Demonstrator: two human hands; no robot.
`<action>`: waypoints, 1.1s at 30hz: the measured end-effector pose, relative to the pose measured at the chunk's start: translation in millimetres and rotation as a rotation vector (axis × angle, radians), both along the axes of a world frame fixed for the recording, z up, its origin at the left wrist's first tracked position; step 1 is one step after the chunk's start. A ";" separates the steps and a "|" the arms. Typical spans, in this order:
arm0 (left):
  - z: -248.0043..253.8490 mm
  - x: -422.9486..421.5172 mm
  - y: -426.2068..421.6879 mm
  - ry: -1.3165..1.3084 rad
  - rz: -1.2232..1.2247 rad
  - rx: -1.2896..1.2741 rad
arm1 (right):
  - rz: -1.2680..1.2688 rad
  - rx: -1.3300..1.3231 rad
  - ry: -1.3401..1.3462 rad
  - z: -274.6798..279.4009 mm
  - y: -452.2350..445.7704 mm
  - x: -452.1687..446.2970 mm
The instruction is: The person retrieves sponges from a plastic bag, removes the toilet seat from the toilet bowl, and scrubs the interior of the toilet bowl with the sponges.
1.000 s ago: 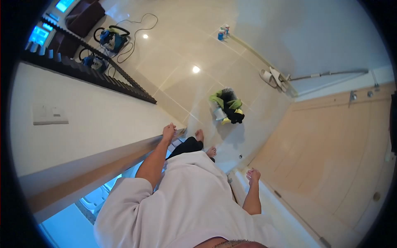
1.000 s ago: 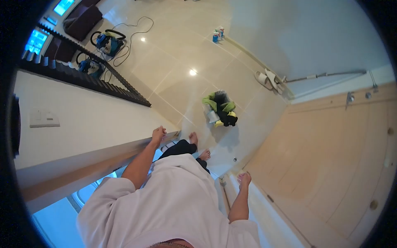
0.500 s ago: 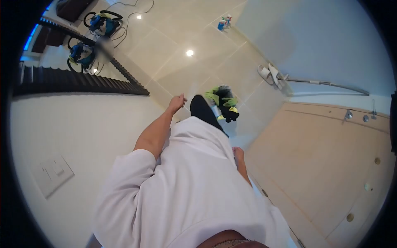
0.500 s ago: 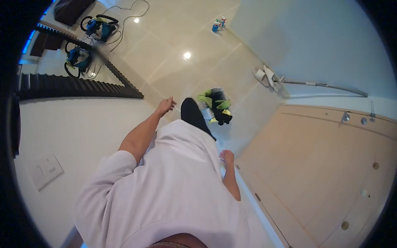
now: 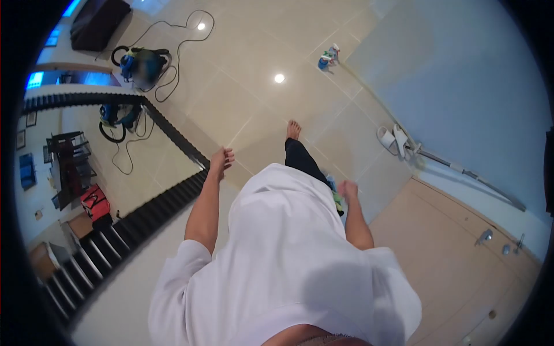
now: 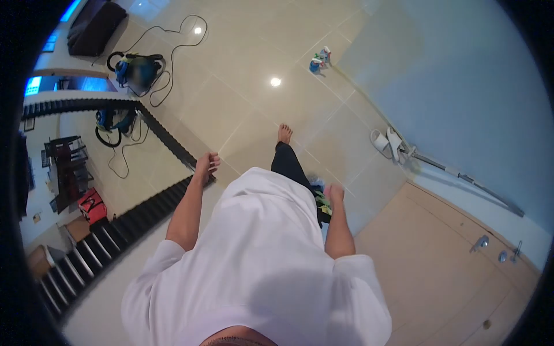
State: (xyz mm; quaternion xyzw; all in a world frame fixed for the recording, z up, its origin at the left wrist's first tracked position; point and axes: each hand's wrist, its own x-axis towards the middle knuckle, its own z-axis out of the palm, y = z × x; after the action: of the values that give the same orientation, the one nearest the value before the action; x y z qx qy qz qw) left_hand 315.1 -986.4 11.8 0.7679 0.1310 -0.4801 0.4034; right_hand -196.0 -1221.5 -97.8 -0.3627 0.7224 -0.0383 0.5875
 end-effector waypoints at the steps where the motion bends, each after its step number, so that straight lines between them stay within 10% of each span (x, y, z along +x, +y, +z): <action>1: 2.6 11.0 1.8 0.011 -0.007 0.019 | 0.013 -0.084 -0.029 29.6 -49.0 43.7; 8: -28.1 40.4 -6.3 -0.061 0.162 0.095 | 0.429 -0.183 -0.154 100.7 -350.2 302.0; 12: -66.3 48.0 -19.1 -0.373 -0.666 0.530 | 0.498 -0.267 -0.154 108.7 -446.1 426.0; 19: -131.8 183.6 -171.0 -0.259 -0.792 0.411 | 0.878 -0.512 -0.047 52.0 -556.4 533.9; 23: -151.3 335.2 -296.4 -0.459 -0.773 0.209 | 0.401 -0.101 -0.051 31.3 -571.1 518.6; 25: -43.9 408.9 -433.3 -0.165 -0.025 0.028 | 0.302 -0.024 -0.016 31.4 -569.3 498.8; 33: 10.3 663.0 -729.2 -0.439 -0.208 -0.232 | 0.601 0.046 0.148 -5.9 -612.7 530.3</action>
State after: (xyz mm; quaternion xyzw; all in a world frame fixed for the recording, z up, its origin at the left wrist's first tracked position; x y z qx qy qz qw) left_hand 978.1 -1715.6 22.1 0.8115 -0.0950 -0.3526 0.4561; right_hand 334.3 -1834.2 -103.6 -0.5485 0.6244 0.1797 0.5263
